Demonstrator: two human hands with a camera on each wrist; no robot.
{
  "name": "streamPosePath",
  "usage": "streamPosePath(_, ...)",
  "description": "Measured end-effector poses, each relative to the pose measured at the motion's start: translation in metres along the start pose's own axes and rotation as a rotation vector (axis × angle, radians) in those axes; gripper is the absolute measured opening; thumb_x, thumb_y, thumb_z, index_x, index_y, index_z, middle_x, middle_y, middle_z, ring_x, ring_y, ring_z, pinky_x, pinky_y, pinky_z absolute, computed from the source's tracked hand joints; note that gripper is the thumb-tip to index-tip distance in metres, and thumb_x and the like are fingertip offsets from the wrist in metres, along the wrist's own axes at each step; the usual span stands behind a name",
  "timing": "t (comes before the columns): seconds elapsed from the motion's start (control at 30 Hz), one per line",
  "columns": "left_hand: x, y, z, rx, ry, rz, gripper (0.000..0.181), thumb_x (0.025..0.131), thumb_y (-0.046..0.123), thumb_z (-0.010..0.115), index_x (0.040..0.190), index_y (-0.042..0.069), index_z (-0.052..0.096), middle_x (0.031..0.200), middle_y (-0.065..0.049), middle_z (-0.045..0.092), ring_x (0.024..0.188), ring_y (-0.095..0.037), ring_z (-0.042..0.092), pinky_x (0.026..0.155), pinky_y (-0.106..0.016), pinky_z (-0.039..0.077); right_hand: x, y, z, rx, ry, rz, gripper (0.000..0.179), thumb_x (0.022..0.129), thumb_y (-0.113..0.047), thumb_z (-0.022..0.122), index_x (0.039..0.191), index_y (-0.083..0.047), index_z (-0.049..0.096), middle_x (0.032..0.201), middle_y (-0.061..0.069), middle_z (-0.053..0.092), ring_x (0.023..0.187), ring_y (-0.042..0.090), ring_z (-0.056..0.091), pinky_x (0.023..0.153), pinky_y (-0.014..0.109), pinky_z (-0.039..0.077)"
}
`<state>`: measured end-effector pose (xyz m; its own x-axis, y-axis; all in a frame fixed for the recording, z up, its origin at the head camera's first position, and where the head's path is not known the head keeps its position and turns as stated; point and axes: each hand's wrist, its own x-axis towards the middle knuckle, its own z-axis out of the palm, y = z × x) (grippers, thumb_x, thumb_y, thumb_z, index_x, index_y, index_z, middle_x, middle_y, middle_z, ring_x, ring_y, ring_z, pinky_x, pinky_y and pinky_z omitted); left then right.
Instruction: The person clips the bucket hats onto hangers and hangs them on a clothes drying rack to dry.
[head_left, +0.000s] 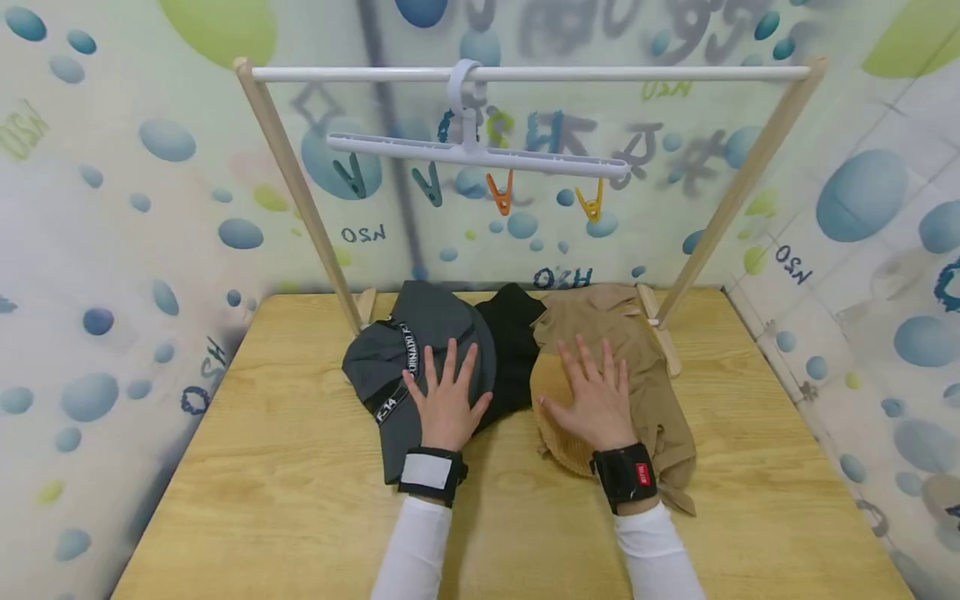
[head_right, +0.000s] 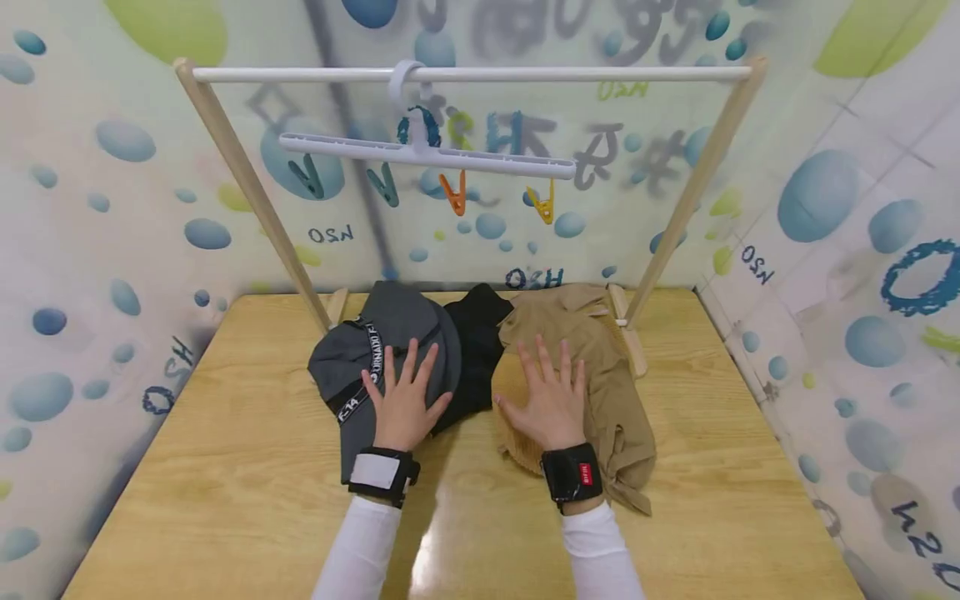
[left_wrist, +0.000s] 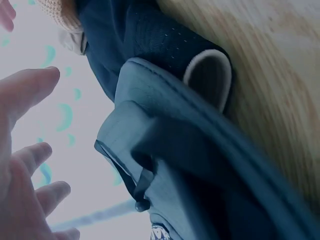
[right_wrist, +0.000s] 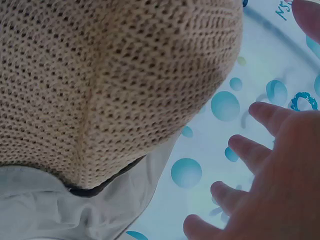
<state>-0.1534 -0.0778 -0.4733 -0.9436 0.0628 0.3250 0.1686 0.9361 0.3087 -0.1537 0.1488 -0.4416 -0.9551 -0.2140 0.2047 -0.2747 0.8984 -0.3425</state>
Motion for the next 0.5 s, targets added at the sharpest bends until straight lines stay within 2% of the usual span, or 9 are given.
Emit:
streamPosePath(0.3,0.005,-0.008,-0.006,-0.001,-0.029,-0.031,0.08,0.082,0.041,0.075,0.15,0.02,0.037,0.156,-0.011,0.025,0.143,-0.043,0.006,0.103,-0.071,0.002,0.014,0.0,-0.008,0.008,-0.002,-0.053,0.085,0.084,-0.047,0.067,0.152,-0.011,0.032,0.156,0.018,0.021,0.142,0.046,0.006,0.107,0.065,0.005)
streamPosePath(0.5,0.01,-0.014,-0.012,0.013,-0.035,-0.048,0.081,0.083,0.041,0.075,0.15,0.02,0.037,0.157,-0.011,0.024,0.143,-0.043,0.008,0.103,-0.07,0.002,0.028,0.001,-0.018,-0.039,-0.029,-0.07,0.087,0.084,-0.049,0.067,0.153,-0.012,0.029,0.157,0.017,0.02,0.142,0.045,0.003,0.107,0.064,0.005)
